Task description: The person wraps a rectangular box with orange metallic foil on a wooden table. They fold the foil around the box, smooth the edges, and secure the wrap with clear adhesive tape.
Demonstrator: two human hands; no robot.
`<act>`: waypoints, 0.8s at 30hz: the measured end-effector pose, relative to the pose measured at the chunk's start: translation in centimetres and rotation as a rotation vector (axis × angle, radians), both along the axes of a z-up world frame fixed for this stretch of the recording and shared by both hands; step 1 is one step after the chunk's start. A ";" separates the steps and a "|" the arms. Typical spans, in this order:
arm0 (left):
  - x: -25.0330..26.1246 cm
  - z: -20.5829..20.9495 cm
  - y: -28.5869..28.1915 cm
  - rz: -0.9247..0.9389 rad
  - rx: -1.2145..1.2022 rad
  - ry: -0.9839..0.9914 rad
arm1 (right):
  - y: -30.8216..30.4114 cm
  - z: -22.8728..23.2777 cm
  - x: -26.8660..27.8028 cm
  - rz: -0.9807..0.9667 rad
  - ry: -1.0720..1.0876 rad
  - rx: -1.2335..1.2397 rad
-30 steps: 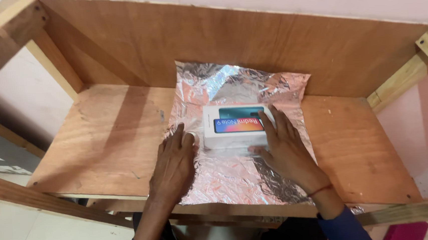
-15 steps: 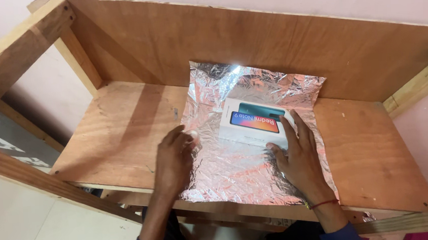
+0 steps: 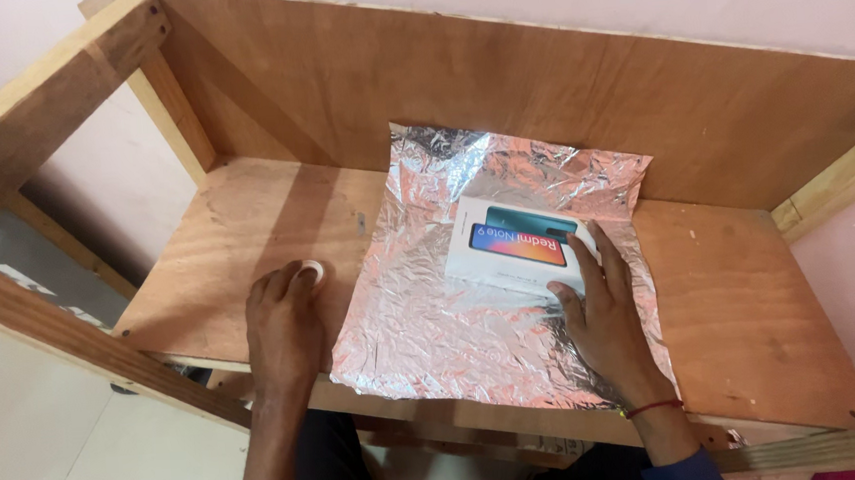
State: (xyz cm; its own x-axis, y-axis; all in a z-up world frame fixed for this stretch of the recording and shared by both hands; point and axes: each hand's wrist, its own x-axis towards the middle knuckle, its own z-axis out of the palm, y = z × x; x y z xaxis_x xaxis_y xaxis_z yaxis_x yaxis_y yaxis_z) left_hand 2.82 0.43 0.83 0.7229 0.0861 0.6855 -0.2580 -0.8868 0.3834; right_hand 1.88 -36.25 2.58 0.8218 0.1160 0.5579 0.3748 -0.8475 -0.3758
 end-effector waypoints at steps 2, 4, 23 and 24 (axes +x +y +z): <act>0.3 0.1 0.0 -0.002 0.006 -0.020 | -0.1 -0.2 0.1 0.012 0.003 0.006; 0.2 0.1 0.0 -0.005 -0.012 -0.029 | -0.2 -0.3 0.0 0.005 0.008 -0.017; -0.4 0.5 -0.4 -0.018 -0.005 0.032 | -0.1 0.2 -0.3 0.054 0.079 0.057; -0.5 0.5 -0.4 -0.010 0.008 0.033 | -0.3 0.0 -0.4 0.069 0.069 0.078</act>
State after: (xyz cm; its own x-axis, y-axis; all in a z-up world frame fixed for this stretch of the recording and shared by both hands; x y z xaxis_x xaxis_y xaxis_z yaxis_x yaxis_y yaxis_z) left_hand 2.33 0.04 1.34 0.7462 0.0734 0.6617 -0.2539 -0.8874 0.3848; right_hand 1.52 -36.51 2.57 0.8500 0.1324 0.5099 0.4024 -0.7879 -0.4662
